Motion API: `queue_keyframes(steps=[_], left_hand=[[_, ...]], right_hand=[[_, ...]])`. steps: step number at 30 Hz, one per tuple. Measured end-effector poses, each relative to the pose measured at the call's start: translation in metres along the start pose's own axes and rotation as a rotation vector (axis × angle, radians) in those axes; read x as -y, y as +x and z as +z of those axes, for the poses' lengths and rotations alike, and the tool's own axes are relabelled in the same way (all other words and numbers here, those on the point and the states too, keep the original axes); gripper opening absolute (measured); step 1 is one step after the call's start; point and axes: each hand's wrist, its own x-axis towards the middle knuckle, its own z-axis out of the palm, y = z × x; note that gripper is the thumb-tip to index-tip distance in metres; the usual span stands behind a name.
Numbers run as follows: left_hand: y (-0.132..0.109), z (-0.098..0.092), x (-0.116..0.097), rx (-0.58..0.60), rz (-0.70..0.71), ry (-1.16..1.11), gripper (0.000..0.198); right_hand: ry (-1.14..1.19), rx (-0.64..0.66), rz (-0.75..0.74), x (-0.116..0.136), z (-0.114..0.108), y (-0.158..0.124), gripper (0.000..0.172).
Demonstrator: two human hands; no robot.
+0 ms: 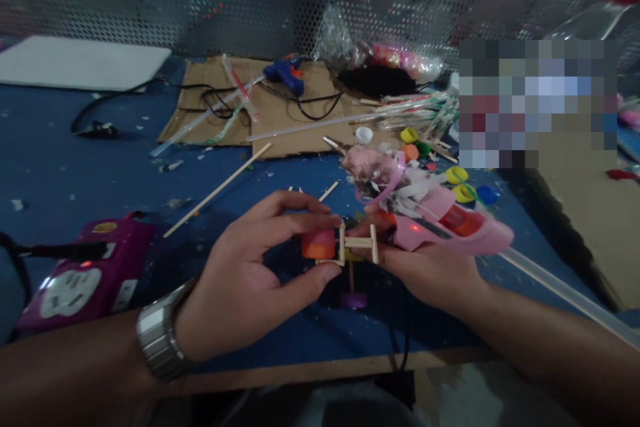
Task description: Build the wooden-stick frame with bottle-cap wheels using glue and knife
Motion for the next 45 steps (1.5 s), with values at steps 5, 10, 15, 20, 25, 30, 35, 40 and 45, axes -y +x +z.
queue_keyframes(steps=[5, 10, 15, 20, 25, 30, 35, 40, 45], left_hand=[[0.000, -0.002, -0.001, 0.002, 0.001, 0.013, 0.029], [0.000, -0.001, 0.000, 0.002, -0.007, 0.013, 0.031], [0.000, -0.001, 0.000, 0.008, -0.004, 0.028, 0.029], [0.000, -0.001, 0.000, 0.009, 0.000, 0.019, 0.031], [-0.001, 0.000, 0.000, 0.009, 0.001, 0.012, 0.030], [0.000, 0.000, 0.000, 0.004, 0.002, 0.034, 0.033], [0.000, 0.000, -0.001, 0.005, -0.002, 0.028, 0.031], [0.000, 0.000, 0.000, 0.000, 0.031, 0.019, 0.033], [-0.002, 0.000, 0.001, -0.004, 0.033, 0.023, 0.031]], right_hand=[[0.019, -0.010, 0.012, 0.001, 0.000, 0.001, 0.008], [-0.038, 0.017, -0.003, 0.002, -0.002, 0.001, 0.006], [-0.036, 0.006, -0.019, 0.002, -0.002, 0.002, 0.008], [-0.017, 0.022, -0.026, 0.003, -0.001, 0.001, 0.007], [0.001, 0.019, -0.011, 0.003, -0.002, 0.001, 0.007], [-0.038, 0.022, -0.011, 0.002, -0.003, 0.000, 0.007], [-0.035, 0.000, -0.014, 0.001, -0.003, -0.001, 0.008], [-0.048, -0.001, -0.049, -0.005, -0.002, -0.001, 0.008], [-0.014, -0.027, -0.053, -0.007, 0.000, -0.001, 0.007]])
